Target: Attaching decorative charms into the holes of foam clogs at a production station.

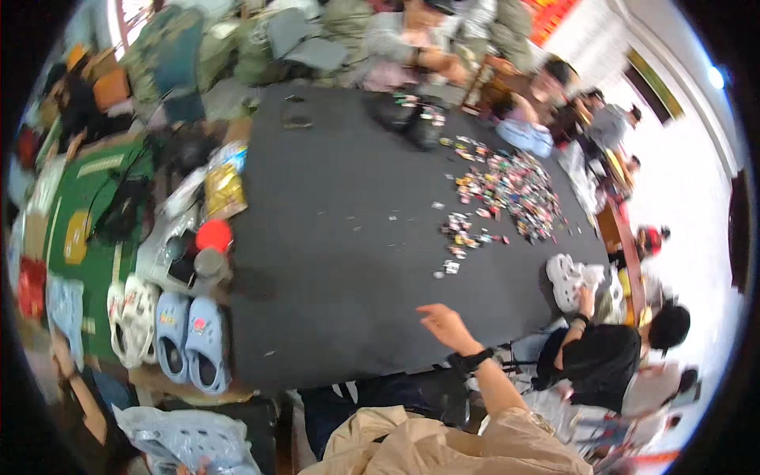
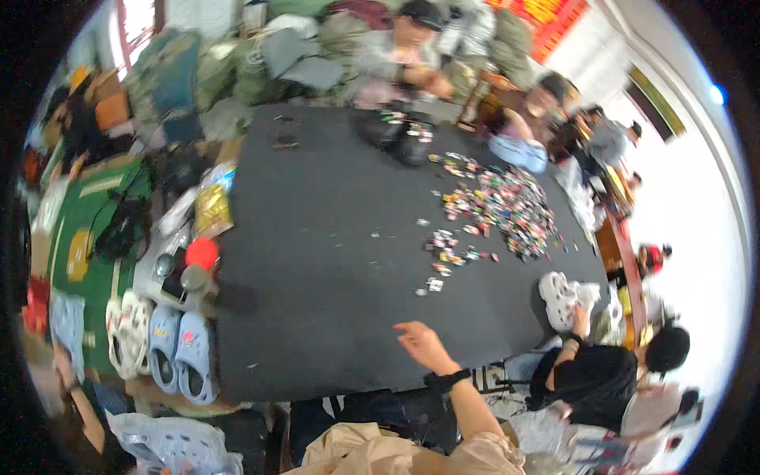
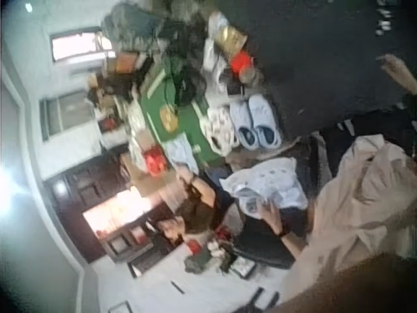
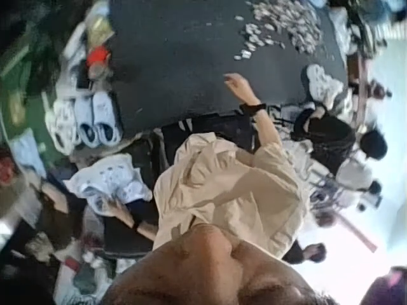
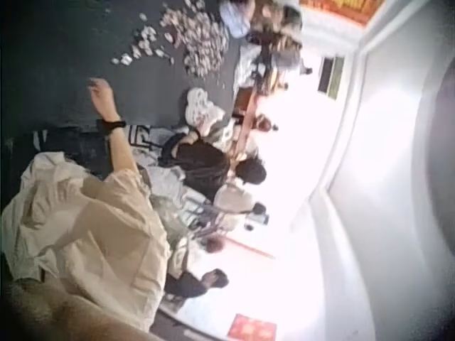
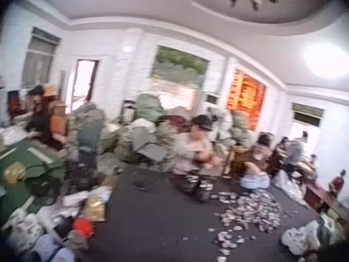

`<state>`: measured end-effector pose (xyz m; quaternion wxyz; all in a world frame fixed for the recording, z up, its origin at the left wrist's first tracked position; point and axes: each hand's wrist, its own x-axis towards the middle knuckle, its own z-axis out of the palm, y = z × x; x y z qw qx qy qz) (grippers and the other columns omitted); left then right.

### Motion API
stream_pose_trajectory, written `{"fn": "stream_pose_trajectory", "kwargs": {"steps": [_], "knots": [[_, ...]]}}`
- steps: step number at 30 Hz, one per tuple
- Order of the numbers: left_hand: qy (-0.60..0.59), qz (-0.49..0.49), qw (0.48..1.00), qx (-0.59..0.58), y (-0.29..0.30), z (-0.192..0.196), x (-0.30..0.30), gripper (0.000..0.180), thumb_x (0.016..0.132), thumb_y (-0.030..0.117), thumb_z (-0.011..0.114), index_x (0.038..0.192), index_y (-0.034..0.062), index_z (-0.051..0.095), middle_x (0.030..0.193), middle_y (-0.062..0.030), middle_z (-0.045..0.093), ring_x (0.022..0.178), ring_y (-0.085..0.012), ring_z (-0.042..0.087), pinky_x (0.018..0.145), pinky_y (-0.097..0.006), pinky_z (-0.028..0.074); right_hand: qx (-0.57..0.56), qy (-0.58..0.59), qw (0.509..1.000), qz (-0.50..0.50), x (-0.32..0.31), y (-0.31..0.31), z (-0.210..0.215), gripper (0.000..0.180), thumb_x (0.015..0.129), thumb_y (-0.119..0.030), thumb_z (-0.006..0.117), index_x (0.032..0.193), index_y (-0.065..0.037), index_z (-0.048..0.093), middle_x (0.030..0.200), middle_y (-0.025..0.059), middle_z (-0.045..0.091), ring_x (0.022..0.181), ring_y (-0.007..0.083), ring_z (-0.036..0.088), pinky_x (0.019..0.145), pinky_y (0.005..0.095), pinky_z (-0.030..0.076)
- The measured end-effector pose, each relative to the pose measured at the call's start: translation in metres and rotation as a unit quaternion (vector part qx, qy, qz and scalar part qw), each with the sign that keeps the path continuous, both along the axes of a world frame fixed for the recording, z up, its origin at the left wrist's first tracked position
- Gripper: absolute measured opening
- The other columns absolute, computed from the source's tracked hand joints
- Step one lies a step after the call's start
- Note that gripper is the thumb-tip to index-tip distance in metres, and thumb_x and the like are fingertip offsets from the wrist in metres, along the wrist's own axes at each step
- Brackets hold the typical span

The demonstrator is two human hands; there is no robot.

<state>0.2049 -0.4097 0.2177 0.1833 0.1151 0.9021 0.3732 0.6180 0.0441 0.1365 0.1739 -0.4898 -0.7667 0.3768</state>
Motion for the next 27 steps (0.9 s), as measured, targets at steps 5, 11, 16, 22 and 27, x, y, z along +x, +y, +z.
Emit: {"fn": "stream_pose_trajectory", "kwargs": {"steps": [5, 11, 16, 22, 27], "knots": [[0.351, -0.479, 0.802, -0.057, 0.146, 0.086, 0.016, 0.022, 0.092, 0.020, 0.049, 0.098, 0.0009, 0.059, 0.100, -0.0196, 0.057, 0.089, -0.0434, 0.051, 0.077, -0.053, 0.039, -0.012, 0.076, 0.997, 0.004, 0.022, 0.015, 0.016, 0.025, 0.087, -0.010, 0.059, 0.111, -0.003, 0.061, 0.100, 0.0135, 0.062, 0.086, 0.0285, 0.063, 0.075, 0.0343, 0.051], [0.353, -0.747, 0.544, -0.147, 0.357, 0.098, 0.118, 0.028, 0.077, 0.012, 0.059, 0.104, 0.0080, 0.063, 0.104, -0.0127, 0.057, 0.103, -0.0284, 0.054, 0.096, -0.040, 0.040, -0.246, 0.340, 0.907, -0.032, 0.048, 0.030, 0.026, 0.044, 0.097, -0.034, 0.048, 0.128, -0.003, 0.050, 0.114, 0.0124, 0.061, 0.103, 0.0215, 0.059, 0.088, 0.0319, 0.047], [0.404, -0.839, 0.365, 0.019, 0.473, 0.010, 0.179, 0.009, 0.073, 0.017, 0.055, 0.079, 0.0146, 0.062, 0.089, -0.0052, 0.053, 0.095, -0.0215, 0.054, 0.095, -0.040, 0.039, -0.378, 0.324, 0.867, -0.035, 0.080, 0.019, -0.020, 0.066, 0.091, -0.049, 0.053, 0.136, -0.002, 0.040, 0.117, 0.0155, 0.059, 0.106, 0.0234, 0.057, 0.087, 0.0328, 0.048], [0.389, -0.824, 0.411, 0.013, 0.517, -0.031, 0.209, 0.007, 0.075, 0.015, 0.055, 0.078, 0.0117, 0.061, 0.096, -0.0066, 0.054, 0.103, -0.0224, 0.051, 0.099, -0.044, 0.034, -0.401, 0.158, 0.902, -0.008, 0.052, -0.025, -0.059, 0.069, 0.080, -0.053, 0.066, 0.115, 0.006, 0.052, 0.099, 0.0153, 0.065, 0.091, 0.0196, 0.062, 0.074, 0.0297, 0.050], [0.364, -0.822, 0.420, 0.126, 0.518, -0.034, 0.191, 0.007, 0.073, 0.013, 0.055, 0.076, 0.0086, 0.060, 0.090, -0.0086, 0.052, 0.095, -0.0254, 0.051, 0.082, -0.040, 0.037, -0.381, 0.210, 0.900, -0.020, 0.036, -0.036, -0.068, 0.064, 0.082, -0.048, 0.067, 0.111, 0.007, 0.053, 0.098, 0.0131, 0.064, 0.082, 0.0153, 0.061, 0.071, 0.0293, 0.052]]}}
